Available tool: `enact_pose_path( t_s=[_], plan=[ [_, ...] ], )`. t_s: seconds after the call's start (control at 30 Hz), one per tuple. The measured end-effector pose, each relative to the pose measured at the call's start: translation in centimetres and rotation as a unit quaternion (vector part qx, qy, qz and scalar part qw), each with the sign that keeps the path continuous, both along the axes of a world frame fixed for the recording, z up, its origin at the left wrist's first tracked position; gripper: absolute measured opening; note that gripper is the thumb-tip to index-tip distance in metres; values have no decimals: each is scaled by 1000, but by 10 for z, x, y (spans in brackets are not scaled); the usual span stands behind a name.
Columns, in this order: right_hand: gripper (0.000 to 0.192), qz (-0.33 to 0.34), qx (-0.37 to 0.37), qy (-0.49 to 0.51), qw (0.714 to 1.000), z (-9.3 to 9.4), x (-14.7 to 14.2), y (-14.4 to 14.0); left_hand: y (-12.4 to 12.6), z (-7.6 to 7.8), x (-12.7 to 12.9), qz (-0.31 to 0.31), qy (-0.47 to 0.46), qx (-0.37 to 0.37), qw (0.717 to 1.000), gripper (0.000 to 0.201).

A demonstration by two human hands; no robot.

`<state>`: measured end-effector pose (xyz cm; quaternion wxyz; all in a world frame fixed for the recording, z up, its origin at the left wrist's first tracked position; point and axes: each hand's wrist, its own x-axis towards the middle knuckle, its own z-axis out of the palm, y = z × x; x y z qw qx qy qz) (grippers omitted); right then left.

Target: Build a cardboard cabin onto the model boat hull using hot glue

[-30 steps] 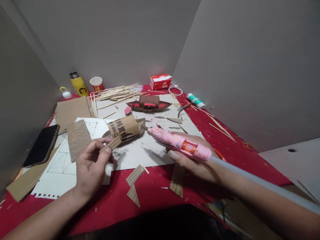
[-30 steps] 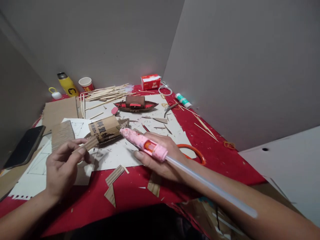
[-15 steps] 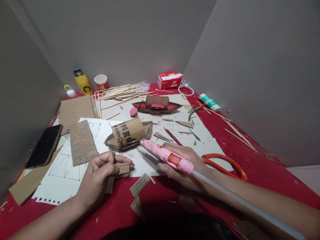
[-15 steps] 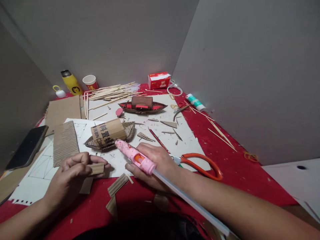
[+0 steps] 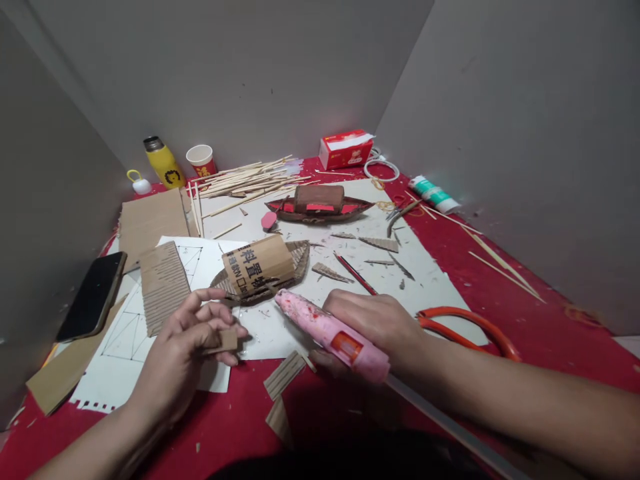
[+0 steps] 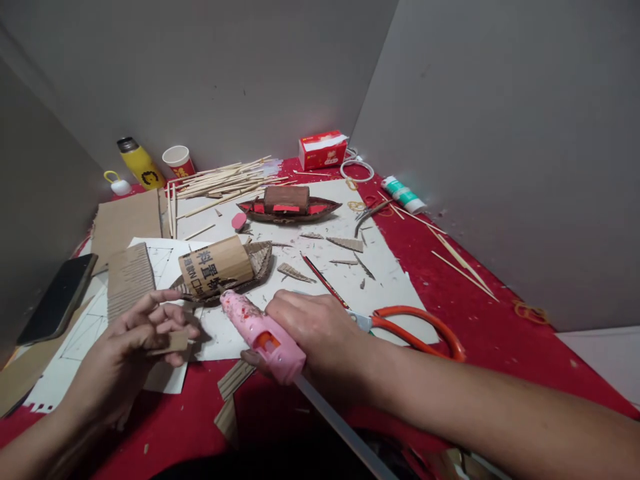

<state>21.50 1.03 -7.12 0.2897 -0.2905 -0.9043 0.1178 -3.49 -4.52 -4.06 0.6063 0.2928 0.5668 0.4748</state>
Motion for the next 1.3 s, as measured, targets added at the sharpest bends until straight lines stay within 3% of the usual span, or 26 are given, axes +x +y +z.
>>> enact_pose_path(
  t_s=[0.17,0.3,0.5,0.7,1.3],
  plan=[
    [39,17,8,-15,1000,-6,-1,5,2,3,3,14,94,44,995,52],
    [42,18,-4,-16,1000,-7,3,6,12,5,8,-11,83,29,996,56],
    [29,73,-40,9,996,1,4,9,32,0,14,-67,49,-4,997,46],
    [15,57,-83,-33,994,2,1,9,40,-4,18,-54,63,20,996,39],
    [10,70,-121,-114,984,12,-8,9,38,-11,17,-65,87,45,993,30]
  ],
)
